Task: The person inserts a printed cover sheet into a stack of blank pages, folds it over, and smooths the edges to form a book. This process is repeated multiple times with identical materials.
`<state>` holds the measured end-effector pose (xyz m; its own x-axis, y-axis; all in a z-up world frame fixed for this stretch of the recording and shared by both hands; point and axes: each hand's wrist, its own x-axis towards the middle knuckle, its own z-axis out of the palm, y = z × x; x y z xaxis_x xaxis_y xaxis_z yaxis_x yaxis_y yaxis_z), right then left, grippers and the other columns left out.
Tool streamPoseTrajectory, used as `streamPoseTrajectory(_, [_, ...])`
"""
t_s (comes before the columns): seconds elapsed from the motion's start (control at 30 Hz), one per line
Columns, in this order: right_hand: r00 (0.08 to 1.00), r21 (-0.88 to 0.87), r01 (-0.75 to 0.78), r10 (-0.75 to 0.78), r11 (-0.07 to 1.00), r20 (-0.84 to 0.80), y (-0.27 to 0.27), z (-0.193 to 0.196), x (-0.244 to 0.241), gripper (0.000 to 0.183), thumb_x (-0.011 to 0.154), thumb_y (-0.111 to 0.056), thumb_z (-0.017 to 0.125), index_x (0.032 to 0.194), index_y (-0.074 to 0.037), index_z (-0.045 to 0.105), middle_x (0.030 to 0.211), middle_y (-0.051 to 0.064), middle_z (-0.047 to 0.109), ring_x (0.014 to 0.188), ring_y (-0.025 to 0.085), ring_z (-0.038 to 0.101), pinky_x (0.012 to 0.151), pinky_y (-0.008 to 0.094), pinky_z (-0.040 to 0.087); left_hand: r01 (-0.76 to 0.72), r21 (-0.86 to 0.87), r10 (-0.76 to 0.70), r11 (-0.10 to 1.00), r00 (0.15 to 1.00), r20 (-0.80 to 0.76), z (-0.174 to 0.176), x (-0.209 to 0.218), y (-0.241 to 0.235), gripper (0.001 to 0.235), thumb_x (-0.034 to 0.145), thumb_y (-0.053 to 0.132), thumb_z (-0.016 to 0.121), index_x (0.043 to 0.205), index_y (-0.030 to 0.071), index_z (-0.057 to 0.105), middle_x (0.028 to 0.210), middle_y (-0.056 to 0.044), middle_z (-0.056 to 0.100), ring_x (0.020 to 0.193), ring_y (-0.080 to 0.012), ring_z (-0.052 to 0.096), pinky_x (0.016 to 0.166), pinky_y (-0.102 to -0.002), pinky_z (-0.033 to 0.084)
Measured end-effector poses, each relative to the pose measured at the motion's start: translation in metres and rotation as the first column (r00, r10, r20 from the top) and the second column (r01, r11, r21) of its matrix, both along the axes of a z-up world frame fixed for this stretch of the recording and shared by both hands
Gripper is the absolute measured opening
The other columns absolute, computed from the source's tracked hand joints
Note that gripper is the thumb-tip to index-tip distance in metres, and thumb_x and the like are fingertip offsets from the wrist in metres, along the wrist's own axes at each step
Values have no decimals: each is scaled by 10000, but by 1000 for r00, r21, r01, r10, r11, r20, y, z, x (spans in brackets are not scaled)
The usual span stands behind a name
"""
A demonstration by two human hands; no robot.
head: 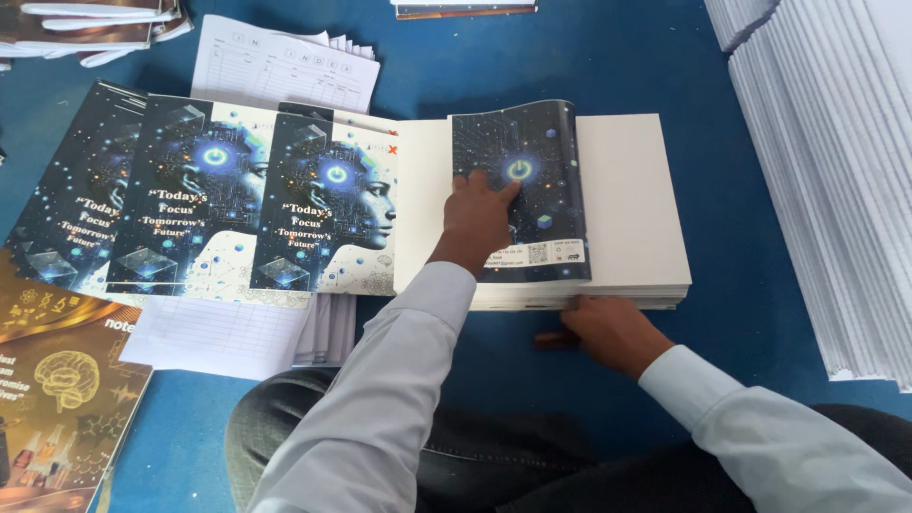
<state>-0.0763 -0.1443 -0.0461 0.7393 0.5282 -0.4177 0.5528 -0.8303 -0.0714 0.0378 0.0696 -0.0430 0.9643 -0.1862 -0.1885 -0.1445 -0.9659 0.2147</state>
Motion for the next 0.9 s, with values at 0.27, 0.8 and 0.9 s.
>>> streamPoseTrajectory(0.27, [957,420,257,-169,870,-236,11,63,20,320,923,-154,631,1239,-128,670,1132,110,714,1071,266,675,962,420,517,50,81,-44,995,996,-74,-1,13,-6,733,788,306,811,1462,347,525,1513,-208,412,1396,-491,378,1150,-463,372])
streamPoseTrajectory(0.8, [919,469,342,-394,814,13,-12,33,57,460,948,-148,639,1402,-224,628,993,95,618,933,241,594,919,393,500,70,118,-57,991,992,-114,12,13,-7,720,800,363,824,1460,328,537,1479,-179,426,1370,-463,408,1135,-443,402])
streamPoseTrajectory(0.9, [906,505,351,-422,789,29,-17,26,74,450,946,-137,642,1389,-218,640,1011,92,623,954,240,608,929,391,503,69,102,-57,992,992,-116,10,13,-7,685,836,356,791,1469,325,531,1477,-179,432,1364,-468,418,1116,-439,428])
